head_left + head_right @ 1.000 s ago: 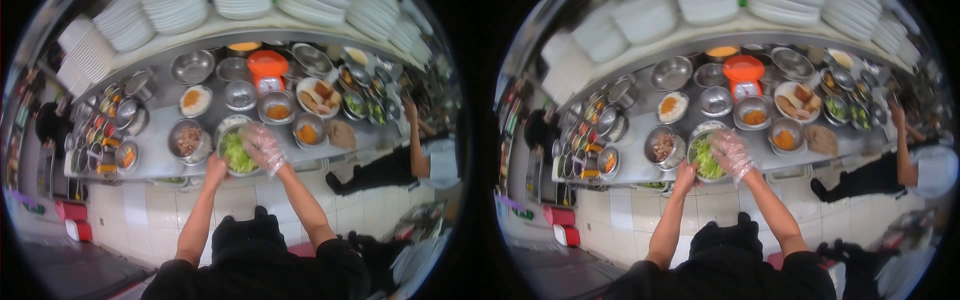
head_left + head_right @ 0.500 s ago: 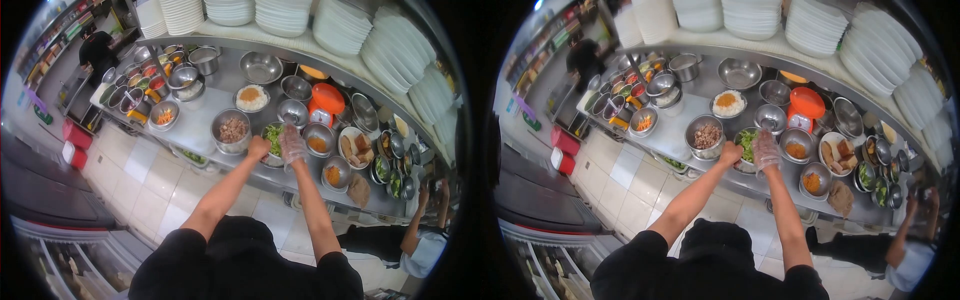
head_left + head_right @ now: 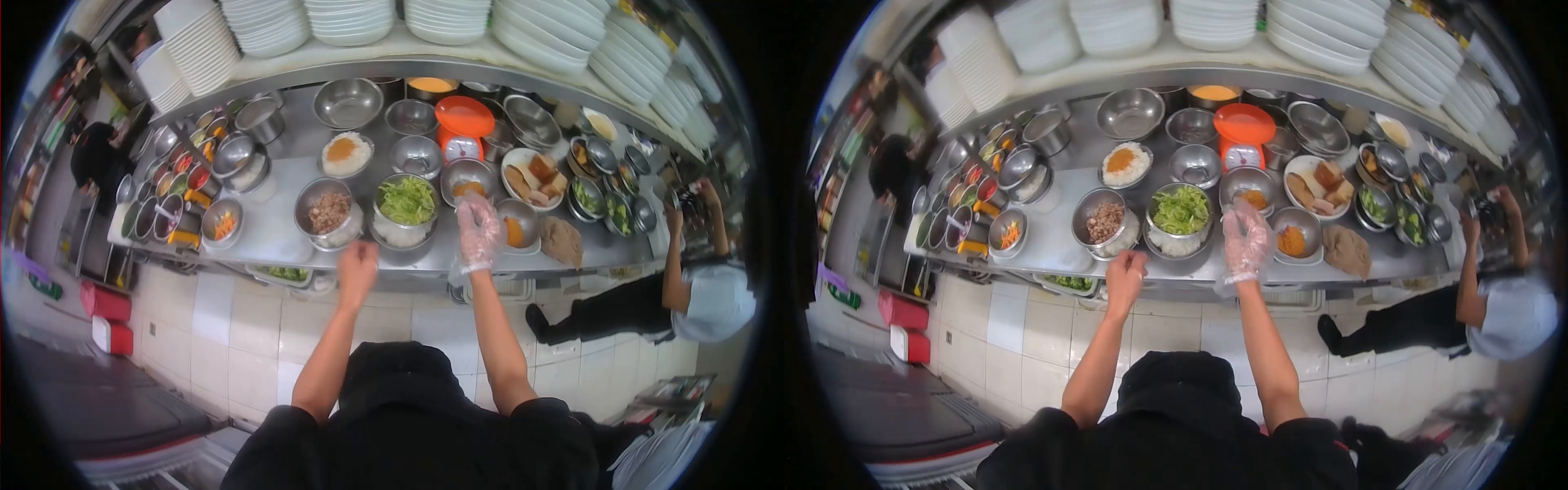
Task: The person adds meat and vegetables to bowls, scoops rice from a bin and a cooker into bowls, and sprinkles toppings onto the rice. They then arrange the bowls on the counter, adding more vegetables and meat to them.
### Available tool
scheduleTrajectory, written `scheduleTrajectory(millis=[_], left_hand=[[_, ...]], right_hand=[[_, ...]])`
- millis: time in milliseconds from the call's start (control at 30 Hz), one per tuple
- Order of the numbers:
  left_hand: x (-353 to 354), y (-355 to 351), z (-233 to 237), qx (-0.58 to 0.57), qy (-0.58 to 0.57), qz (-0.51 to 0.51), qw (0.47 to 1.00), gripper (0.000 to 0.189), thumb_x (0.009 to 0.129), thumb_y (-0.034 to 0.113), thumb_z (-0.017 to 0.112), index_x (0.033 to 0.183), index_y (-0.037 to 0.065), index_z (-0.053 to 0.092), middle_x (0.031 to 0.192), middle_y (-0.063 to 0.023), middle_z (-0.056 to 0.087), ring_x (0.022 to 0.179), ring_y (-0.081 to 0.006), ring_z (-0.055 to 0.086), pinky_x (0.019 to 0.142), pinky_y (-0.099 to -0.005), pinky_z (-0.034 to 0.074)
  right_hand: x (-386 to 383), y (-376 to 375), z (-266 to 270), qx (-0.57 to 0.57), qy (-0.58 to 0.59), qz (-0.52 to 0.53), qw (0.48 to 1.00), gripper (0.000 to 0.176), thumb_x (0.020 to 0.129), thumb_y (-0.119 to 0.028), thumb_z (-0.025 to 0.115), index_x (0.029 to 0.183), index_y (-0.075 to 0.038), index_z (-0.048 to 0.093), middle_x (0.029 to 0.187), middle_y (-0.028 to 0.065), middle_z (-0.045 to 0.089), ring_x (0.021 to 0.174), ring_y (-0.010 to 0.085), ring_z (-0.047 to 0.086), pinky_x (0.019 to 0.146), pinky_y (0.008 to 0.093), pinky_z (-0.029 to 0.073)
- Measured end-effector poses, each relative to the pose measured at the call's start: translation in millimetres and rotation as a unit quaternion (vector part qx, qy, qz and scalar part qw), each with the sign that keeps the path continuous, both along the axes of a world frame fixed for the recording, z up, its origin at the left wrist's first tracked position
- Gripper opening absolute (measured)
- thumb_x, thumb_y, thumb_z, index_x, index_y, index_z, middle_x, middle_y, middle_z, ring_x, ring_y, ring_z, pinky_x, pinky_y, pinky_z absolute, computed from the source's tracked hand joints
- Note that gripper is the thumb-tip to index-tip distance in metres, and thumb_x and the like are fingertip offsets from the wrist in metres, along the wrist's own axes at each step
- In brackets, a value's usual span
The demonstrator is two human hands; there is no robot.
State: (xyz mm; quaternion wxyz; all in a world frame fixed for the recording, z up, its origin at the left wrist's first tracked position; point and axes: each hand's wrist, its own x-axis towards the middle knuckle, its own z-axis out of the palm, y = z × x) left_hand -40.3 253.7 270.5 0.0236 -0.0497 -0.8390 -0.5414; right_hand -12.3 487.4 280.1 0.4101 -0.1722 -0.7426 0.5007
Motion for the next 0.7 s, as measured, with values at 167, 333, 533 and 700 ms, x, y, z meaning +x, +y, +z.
scheduleTrajectory(millis=[167,333,533,700], left_hand=[[46,-6,-35,0.189,-0.171,-0.164,0.953,0.017,0.088,0.018,0.055,0.094,0.003,0.061,0.079,-0.0078,0.063,0.069,-0.0144,0.058,0.063,-0.0292,0.048],[89,8,5,0.224,-0.307,-0.264,0.886,0.03,0.098,0.026,0.042,0.11,0.003,0.058,0.096,-0.0085,0.062,0.088,-0.0158,0.059,0.076,-0.0296,0.047],[59,-16,-84,-0.009,0.104,-0.222,0.97,0.039,0.097,0.03,0.046,0.117,-0.001,0.057,0.113,-0.0206,0.06,0.106,-0.0335,0.058,0.095,-0.0401,0.041],[-6,-21,-135,-0.287,0.311,-0.104,0.9,0.043,0.091,0.028,0.054,0.121,-0.002,0.056,0.122,-0.0197,0.058,0.115,-0.0363,0.054,0.107,-0.0494,0.029]], right_hand=[[82,-63,-3,-0.224,-0.103,0.079,0.966,0.016,0.083,-0.014,0.072,0.095,-0.005,0.066,0.087,-0.0022,0.064,0.085,0.0095,0.059,0.074,0.0268,0.048],[142,-142,-5,-0.483,-0.17,0.15,0.846,0.028,0.091,-0.025,0.062,0.111,-0.006,0.059,0.105,0.0042,0.061,0.094,0.0148,0.059,0.079,0.0314,0.05],[206,-165,-36,-0.58,-0.025,0.086,0.81,0.043,0.093,-0.039,0.057,0.12,-0.006,0.054,0.116,0.0086,0.059,0.098,0.0213,0.059,0.08,0.0337,0.048],[277,-178,-47,-0.566,-0.047,-0.087,0.818,0.037,0.091,-0.033,0.059,0.117,-0.006,0.056,0.108,0.0075,0.062,0.093,0.0191,0.061,0.077,0.0313,0.048]])
